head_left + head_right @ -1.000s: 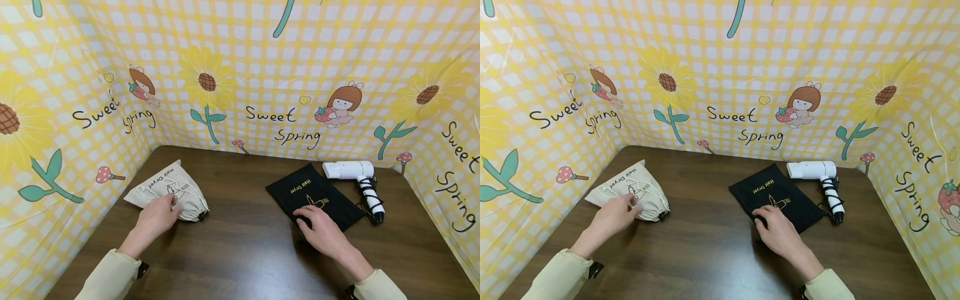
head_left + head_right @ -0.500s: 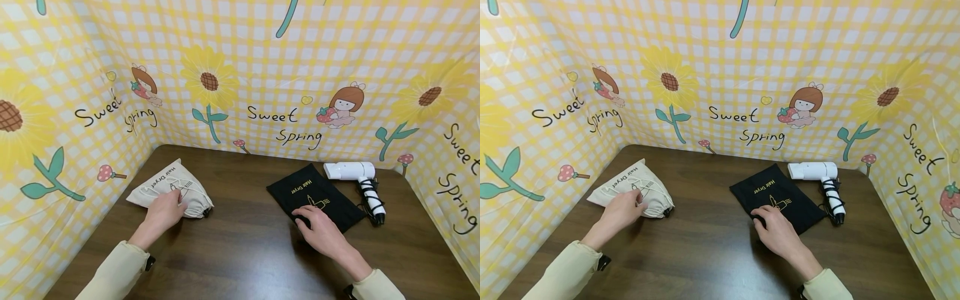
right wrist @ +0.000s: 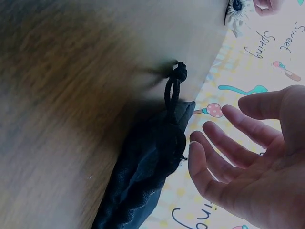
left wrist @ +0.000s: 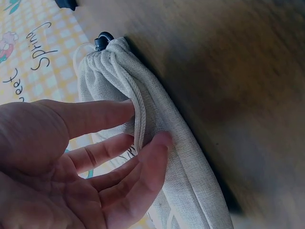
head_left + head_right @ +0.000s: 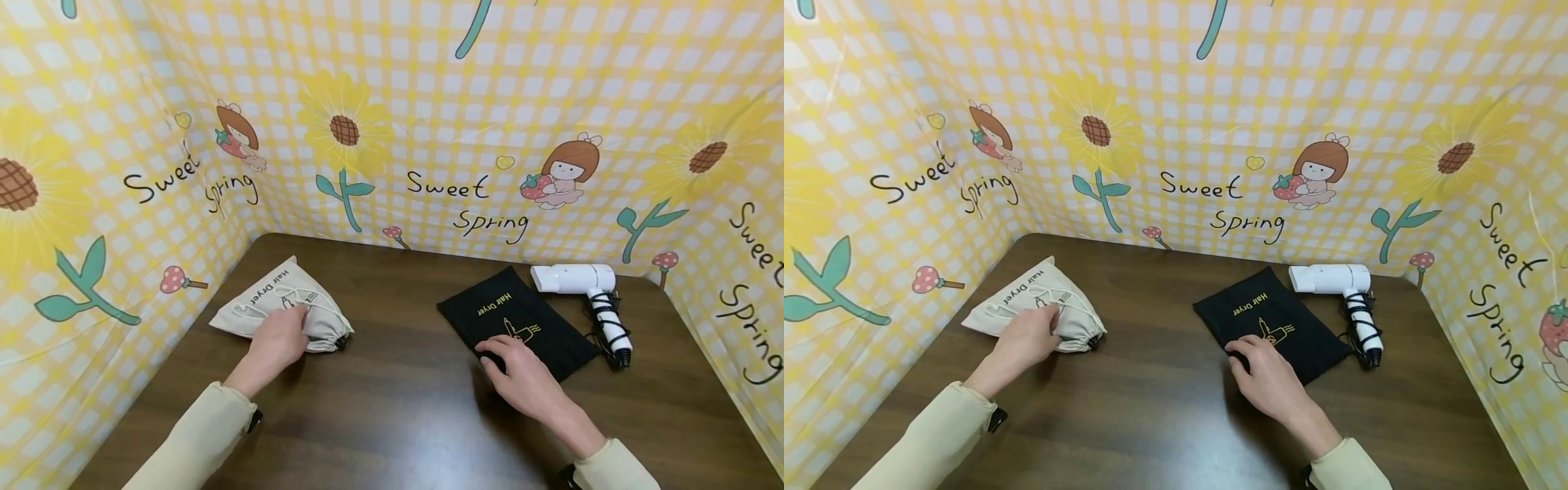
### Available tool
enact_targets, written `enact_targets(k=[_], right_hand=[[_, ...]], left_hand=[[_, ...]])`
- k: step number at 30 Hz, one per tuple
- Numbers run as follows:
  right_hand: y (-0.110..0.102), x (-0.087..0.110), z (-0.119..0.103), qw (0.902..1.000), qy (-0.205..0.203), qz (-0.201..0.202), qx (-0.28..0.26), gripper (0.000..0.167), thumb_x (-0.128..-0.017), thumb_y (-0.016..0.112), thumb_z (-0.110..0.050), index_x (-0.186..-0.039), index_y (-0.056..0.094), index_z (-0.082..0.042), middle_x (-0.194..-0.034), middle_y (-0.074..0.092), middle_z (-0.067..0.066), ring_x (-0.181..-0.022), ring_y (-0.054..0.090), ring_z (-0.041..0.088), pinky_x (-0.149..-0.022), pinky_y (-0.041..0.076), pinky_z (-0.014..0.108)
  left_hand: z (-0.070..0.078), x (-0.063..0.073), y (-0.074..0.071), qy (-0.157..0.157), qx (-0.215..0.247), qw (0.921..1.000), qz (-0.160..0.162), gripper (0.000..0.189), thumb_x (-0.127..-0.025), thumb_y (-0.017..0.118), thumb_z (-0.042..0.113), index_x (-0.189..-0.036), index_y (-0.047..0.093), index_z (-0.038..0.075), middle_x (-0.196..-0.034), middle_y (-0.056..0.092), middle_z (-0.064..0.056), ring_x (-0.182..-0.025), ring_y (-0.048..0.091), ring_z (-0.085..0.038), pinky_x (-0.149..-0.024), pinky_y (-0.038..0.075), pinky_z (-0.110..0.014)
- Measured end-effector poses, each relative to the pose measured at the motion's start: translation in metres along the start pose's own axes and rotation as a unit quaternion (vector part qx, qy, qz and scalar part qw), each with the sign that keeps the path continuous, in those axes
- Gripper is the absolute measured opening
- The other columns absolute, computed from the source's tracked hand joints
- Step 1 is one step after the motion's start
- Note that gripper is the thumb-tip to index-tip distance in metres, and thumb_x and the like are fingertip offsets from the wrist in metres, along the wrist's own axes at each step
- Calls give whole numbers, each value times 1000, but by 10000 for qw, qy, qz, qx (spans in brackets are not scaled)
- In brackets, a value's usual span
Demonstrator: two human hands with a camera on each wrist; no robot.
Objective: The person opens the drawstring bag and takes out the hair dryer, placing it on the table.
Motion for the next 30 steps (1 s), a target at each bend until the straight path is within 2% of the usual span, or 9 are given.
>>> enact_targets(k=[9, 19, 30], right_hand=[[2, -2, 1, 10000, -75, 14, 41, 22, -102, 67, -14, -122, 76, -10, -125, 68, 4, -118, 64, 29, -96, 51, 55], [3, -4, 0, 9999, -134, 18, 86, 21, -102, 68, -15, -121, 76, -11, -124, 68, 2, -117, 64, 27, -95, 52, 54], [3, -6, -4, 9999, -103, -35, 48, 22, -102, 68, -15, -122, 76, -10, -124, 68, 2, -117, 65, 27, -96, 52, 53]], left_hand=[[3, -4, 1, 194, -19, 9998, 85, 26, -68, 64, -9, -75, 47, 10, -70, 54, -11, -69, 58, -35, -59, 48, -52], [5, -7, 3, 384, -32, 9991, 154, 28, -66, 66, -12, -75, 49, 9, -72, 58, -14, -72, 62, -37, -66, 50, -55], [7, -8, 6, 519, 162, 9984, 174, 31, -63, 63, -13, -74, 45, 10, -68, 50, -9, -66, 50, -30, -60, 44, -46]])
Point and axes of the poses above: each hand's wrist, its own x-axis away from the middle knuckle, its own y-axis out of the palm, z = x × y, the point moved 1 cm from there along -x, towards the middle knuckle
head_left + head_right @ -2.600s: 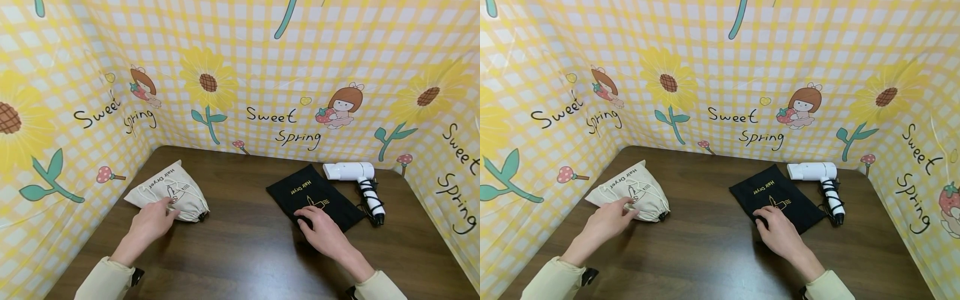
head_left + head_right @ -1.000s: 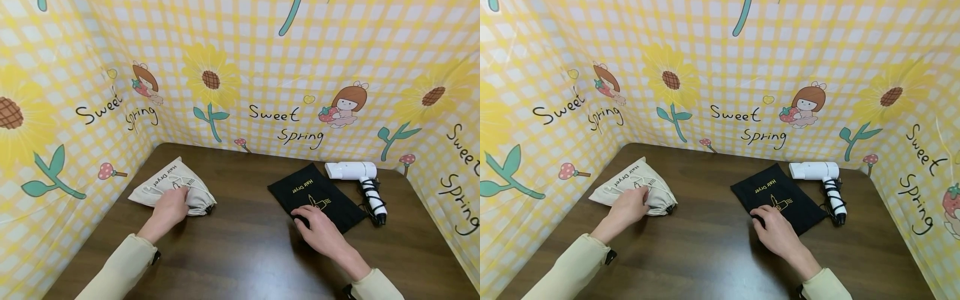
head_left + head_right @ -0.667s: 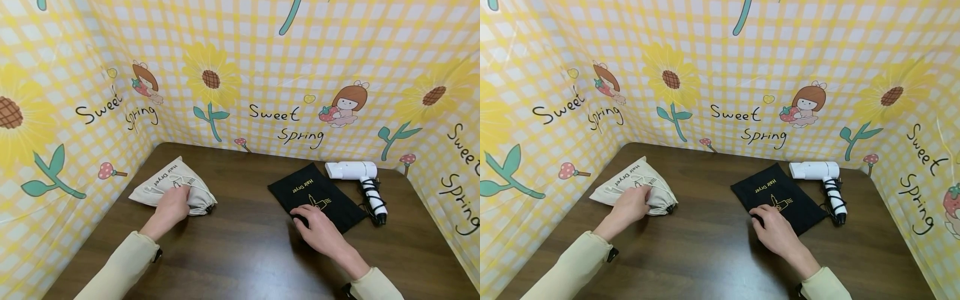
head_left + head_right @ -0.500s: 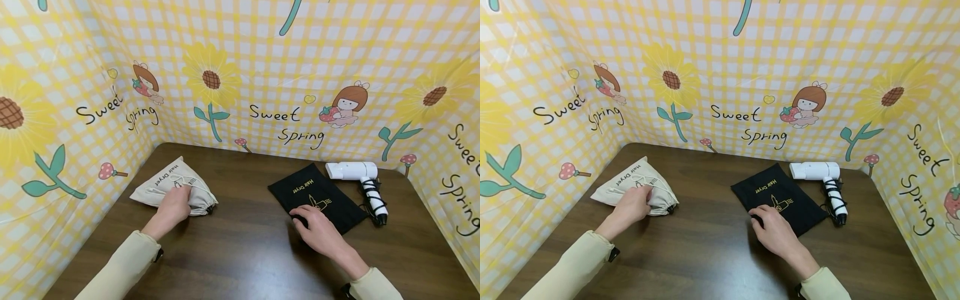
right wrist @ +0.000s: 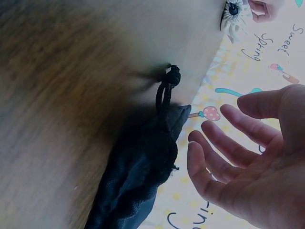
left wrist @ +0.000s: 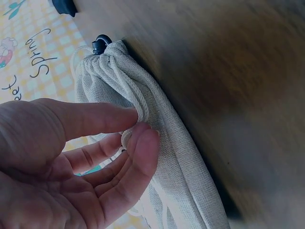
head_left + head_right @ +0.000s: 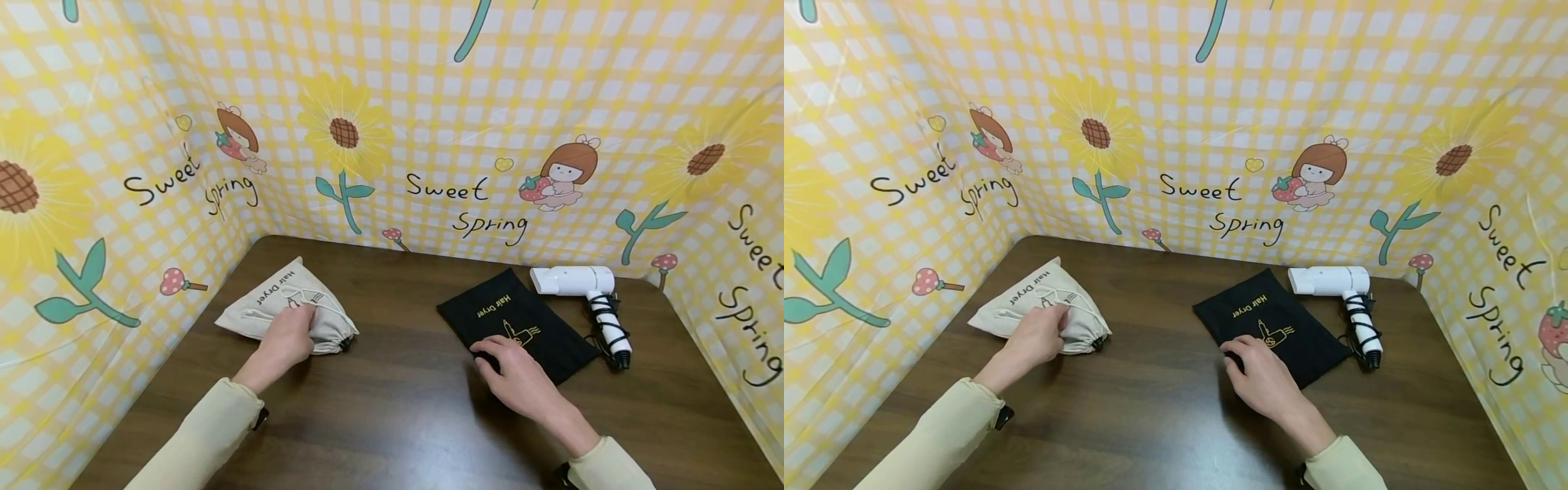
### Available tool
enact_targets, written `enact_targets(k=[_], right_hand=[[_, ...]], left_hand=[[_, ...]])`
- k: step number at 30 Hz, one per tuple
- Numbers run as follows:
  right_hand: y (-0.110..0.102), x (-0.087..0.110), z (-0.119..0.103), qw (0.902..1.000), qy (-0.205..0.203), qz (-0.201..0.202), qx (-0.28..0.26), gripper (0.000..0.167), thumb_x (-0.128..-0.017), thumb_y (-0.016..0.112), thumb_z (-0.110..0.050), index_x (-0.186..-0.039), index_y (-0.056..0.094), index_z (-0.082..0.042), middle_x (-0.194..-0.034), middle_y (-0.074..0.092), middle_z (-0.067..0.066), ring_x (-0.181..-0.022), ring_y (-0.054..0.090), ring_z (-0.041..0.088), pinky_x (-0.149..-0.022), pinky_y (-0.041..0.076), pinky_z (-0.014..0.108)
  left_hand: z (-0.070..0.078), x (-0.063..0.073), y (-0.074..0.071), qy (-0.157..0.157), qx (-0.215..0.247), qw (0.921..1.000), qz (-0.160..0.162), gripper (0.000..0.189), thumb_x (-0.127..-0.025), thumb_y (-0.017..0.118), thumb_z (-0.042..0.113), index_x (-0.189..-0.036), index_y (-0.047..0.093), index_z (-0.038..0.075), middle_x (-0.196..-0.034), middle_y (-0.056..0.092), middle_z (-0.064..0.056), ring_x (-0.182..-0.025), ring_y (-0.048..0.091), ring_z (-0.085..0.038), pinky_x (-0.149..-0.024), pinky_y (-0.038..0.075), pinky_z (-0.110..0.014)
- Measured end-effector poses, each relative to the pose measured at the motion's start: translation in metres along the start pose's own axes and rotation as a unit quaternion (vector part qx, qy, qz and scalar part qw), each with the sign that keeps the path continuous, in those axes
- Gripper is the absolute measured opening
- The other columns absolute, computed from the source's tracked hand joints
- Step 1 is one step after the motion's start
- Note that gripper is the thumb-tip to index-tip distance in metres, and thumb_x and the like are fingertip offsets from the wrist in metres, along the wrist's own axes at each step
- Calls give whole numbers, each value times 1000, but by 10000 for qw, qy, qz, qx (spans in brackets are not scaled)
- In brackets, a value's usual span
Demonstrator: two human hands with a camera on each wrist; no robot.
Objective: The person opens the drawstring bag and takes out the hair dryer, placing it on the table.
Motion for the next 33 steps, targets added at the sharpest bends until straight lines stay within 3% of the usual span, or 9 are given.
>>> enact_targets(k=[16, 27, 33], right_hand=[[3, -6, -9, 9999, -48, -155, 15, 23, -103, 68, -15, -125, 75, -9, -128, 67, 5, -121, 63, 28, -99, 51, 53], [7, -16, -25, 9991, -383, -186, -28, 25, -102, 69, -13, -125, 74, -6, -126, 69, 6, -120, 63, 26, -99, 52, 49], [10, -22, -36, 9985, -439, -286, -156, 26, -102, 68, -14, -128, 73, -8, -127, 68, 4, -115, 66, 22, -93, 54, 47]], left_hand=[[15, -6, 7, 360, 120, 9992, -97, 31, -62, 61, -15, -75, 48, 10, -66, 48, -6, -64, 49, -27, -58, 41, -39], [28, -9, 11, 651, 111, 9977, -145, 31, -61, 58, -17, -74, 47, 10, -65, 46, -5, -64, 48, -26, -58, 41, -38], [34, -9, 14, 724, 164, 9970, -237, 31, -60, 56, -19, -75, 49, 8, -64, 43, -4, -64, 47, -25, -58, 39, -37]])
Point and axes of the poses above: each hand's wrist, its own x-axis away from the middle knuckle, its own y-axis out of the palm, z = x × y, the point moved 1 cm from there along -x, towards the middle knuckle
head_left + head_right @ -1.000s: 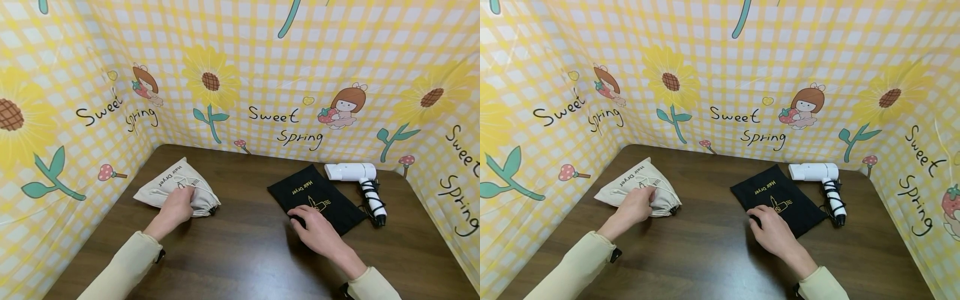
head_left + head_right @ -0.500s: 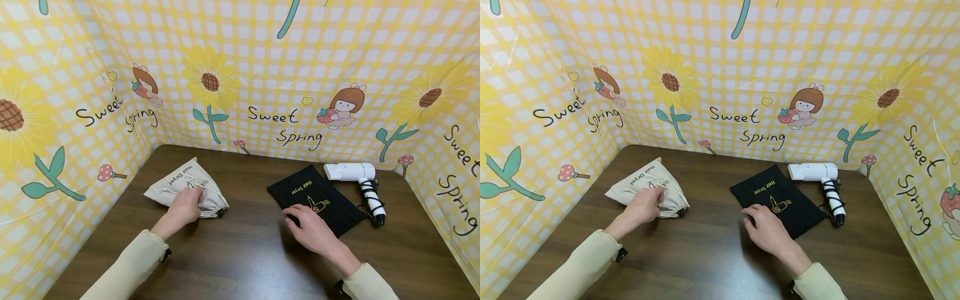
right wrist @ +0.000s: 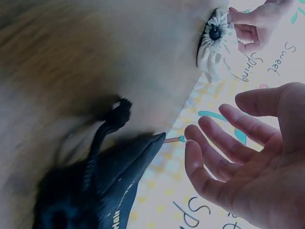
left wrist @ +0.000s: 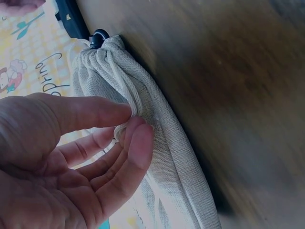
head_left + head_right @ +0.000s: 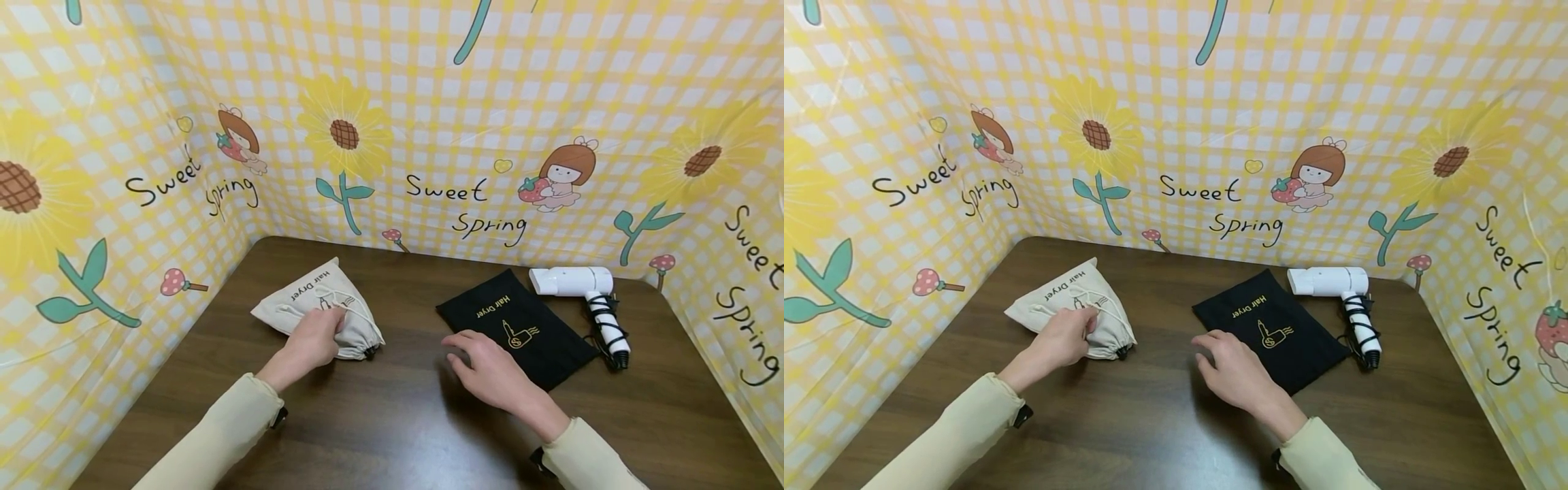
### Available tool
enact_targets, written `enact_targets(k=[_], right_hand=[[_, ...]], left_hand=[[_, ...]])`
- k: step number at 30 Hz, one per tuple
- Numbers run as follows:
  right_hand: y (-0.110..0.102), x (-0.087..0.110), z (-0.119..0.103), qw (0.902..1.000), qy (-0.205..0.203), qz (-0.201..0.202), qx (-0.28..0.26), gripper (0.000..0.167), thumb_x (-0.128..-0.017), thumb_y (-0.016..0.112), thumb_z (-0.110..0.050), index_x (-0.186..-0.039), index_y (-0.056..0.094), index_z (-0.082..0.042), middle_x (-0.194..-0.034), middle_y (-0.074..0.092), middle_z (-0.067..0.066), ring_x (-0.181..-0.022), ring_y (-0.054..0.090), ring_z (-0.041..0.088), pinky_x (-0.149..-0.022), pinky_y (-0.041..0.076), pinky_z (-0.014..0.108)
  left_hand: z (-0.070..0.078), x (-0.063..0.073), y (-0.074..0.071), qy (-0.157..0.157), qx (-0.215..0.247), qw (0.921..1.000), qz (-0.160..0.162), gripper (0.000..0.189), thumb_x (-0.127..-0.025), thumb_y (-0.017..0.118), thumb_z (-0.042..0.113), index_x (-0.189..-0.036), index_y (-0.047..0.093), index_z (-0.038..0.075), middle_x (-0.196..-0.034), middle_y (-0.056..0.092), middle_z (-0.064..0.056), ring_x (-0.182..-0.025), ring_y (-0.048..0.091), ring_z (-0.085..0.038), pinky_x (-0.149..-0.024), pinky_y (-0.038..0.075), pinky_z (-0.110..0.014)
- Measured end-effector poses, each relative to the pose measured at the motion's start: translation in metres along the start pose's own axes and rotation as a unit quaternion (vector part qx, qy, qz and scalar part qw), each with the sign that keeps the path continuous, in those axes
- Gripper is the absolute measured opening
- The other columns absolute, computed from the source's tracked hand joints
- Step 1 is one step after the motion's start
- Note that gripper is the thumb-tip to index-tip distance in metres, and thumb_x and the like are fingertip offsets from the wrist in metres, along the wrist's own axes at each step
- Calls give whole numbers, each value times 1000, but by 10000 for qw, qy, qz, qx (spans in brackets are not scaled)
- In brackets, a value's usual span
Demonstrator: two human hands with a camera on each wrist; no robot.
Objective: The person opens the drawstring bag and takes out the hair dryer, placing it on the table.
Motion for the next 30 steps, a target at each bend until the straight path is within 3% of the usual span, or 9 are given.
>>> enact_targets(k=[10, 19, 25, 30], right_hand=[[8, -13, -15, 9991, -163, -262, -299, 29, -103, 66, -15, -132, 71, -12, -124, 71, 2, -97, 63, 11, -78, 53, 37], [17, -28, -27, 9959, -605, -553, -393, 20, -102, 66, -11, -120, 75, -9, -111, 74, 2, -85, 63, 9, -71, 52, 32], [29, -50, -34, 9948, -672, -683, -352, 21, -101, 71, -14, -121, 70, -8, -111, 73, 2, -85, 64, 10, -74, 54, 34], [44, -68, -44, 9965, -368, -669, -345, 17, -101, 72, -21, -115, 66, -12, -107, 70, 2, -72, 59, 13, -69, 51, 36]], left_hand=[[6, 1, 2, 80, -72, 9999, -5, 32, -61, 57, -19, -77, 50, 7, -64, 45, -4, -64, 48, -25, -58, 40, -37], [16, 12, 6, 331, 66, 9994, 108, 30, -62, 58, -18, -75, 52, 8, -63, 45, -1, -62, 46, -23, -58, 40, -37], [20, 16, 5, -64, 183, 9997, 147, 24, -69, 59, -14, -76, 58, 8, -67, 54, -2, -65, 53, -22, -62, 47, -38], [21, 29, -2, -239, -4, 9993, 297, 25, -76, 60, -13, -70, 55, 11, -66, 54, -2, -63, 53, -21, -58, 48, -40]])
Point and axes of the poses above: each hand's wrist, its own x-axis away from the middle knuckle, its own y-axis out of the palm, z = x × y, the point moved 1 cm from there along -x, towards the middle knuckle
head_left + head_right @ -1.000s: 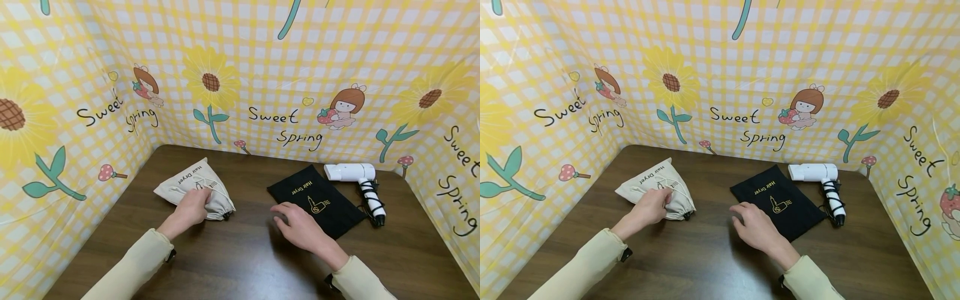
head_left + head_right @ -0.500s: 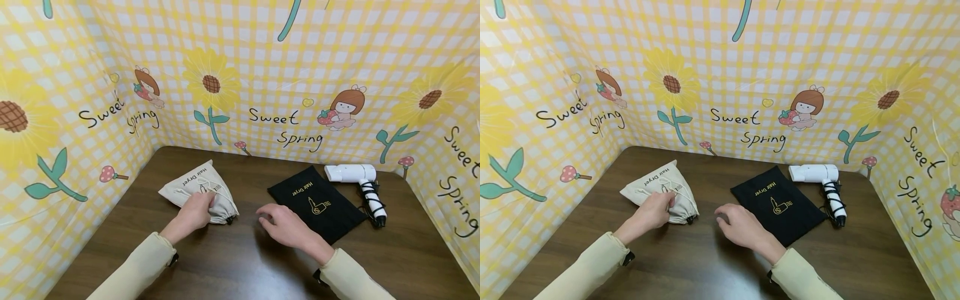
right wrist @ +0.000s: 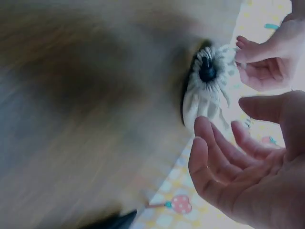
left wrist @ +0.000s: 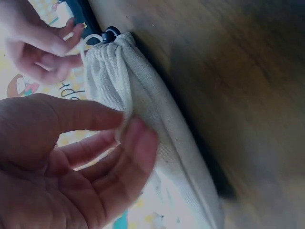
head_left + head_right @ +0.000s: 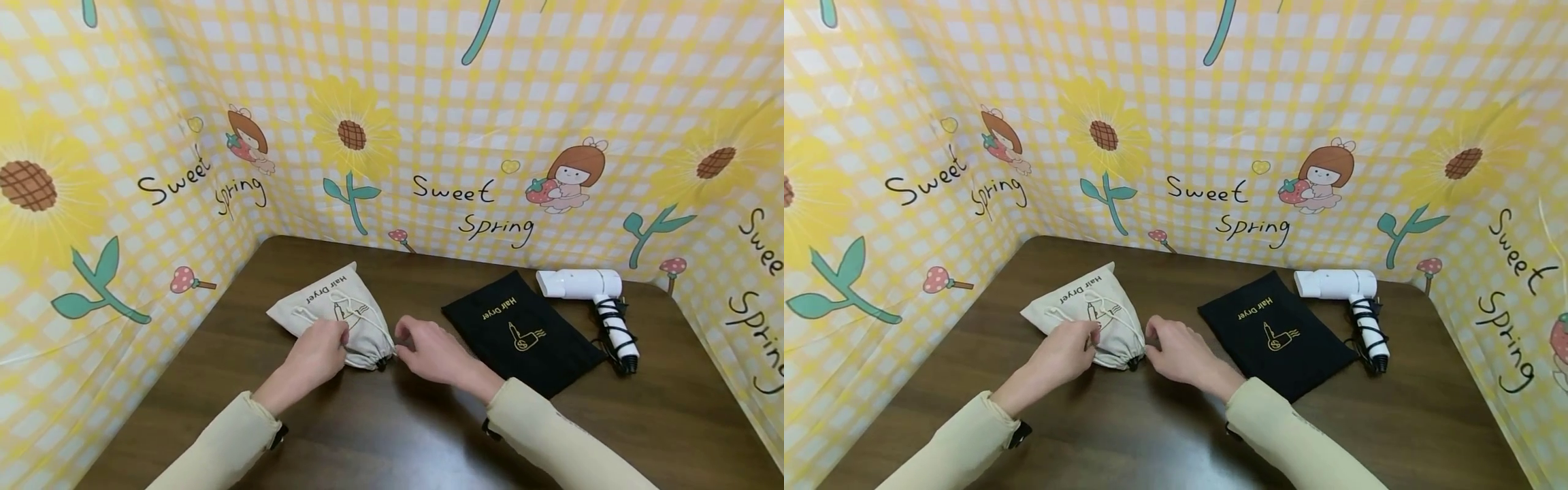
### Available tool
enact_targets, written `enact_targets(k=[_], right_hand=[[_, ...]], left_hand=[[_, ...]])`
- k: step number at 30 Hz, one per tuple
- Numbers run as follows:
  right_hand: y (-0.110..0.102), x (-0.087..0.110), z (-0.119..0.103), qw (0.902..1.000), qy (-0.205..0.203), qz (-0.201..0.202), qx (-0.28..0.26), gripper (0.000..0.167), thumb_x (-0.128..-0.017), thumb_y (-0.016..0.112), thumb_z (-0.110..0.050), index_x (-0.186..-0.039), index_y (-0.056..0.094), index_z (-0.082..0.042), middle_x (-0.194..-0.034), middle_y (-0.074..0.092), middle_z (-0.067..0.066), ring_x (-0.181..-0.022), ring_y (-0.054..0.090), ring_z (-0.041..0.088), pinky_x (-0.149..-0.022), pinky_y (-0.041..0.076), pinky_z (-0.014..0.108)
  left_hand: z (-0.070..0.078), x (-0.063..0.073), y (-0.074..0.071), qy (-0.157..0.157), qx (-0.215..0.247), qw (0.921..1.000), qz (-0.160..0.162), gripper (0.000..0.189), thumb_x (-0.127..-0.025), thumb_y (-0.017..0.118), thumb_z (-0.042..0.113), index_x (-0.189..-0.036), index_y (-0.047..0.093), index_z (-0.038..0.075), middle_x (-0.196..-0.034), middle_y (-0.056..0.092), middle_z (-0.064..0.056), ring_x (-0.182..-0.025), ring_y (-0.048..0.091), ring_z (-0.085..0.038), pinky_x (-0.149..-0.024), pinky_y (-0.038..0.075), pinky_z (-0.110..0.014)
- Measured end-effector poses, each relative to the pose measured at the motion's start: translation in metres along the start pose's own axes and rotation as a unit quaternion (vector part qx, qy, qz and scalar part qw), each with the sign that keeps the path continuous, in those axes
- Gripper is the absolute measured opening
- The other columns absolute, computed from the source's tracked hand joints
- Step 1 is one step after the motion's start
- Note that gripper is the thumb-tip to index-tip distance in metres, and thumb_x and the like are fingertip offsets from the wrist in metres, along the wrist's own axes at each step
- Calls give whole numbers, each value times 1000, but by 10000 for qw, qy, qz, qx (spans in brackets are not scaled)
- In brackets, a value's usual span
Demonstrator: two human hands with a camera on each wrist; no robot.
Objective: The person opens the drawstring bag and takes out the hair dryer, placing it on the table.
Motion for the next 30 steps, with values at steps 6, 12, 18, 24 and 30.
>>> enact_targets(k=[6, 12, 18, 24, 30], right_hand=[[17, -15, -9, 9993, 288, 122, -210, 21, -100, 73, -19, -112, 56, -14, -93, 62, -3, -65, 54, 14, -60, 46, 35], [17, -20, -10, 9971, 338, 226, -641, 30, -100, 71, -10, -121, 49, -8, -85, 61, -2, -60, 55, 14, -56, 46, 33], [13, -20, -4, 9945, 727, 366, -652, 37, -97, 64, -5, -129, 47, -8, -81, 61, 0, -56, 53, 16, -53, 42, 34], [7, -16, 5, 9879, 1276, 657, -593, 45, -92, 65, -9, -133, 46, -9, -84, 62, -1, -58, 56, 19, -53, 44, 36], [-5, -7, 13, 9805, 1479, 1052, -758, 44, -93, 64, -12, -133, 47, -8, -82, 62, 1, -57, 55, 21, -51, 42, 37]], left_hand=[[-2, 24, -6, -132, -451, 9989, -93, 27, -80, 65, -8, -65, 52, 10, -65, 59, -11, -61, 63, -30, -54, 51, -50], [-17, 34, 1, -86, -498, 9974, -508, 29, -77, 77, 2, -65, 52, 11, -67, 58, -9, -62, 60, -28, -55, 51, -49], [1, 41, -23, -610, -1194, 9847, -1116, 32, -80, 88, 17, -71, 58, 12, -79, 61, -9, -75, 66, -34, -61, 53, -53], [-2, 46, -26, -852, -1332, 9772, -1419, 34, -82, 89, 25, -72, 61, 10, -83, 61, -11, -79, 66, -36, -66, 55, -54], [-8, 49, -31, -883, -1332, 9732, -1652, 31, -87, 85, 24, -73, 60, 11, -77, 60, -9, -72, 64, -31, -63, 53, -52]])
Point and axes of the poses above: each hand's wrist, its own x-axis away from the middle knuckle, its own y-axis out of the palm, z = x × y, the point moved 1 cm from there along -x, towards the middle knuckle
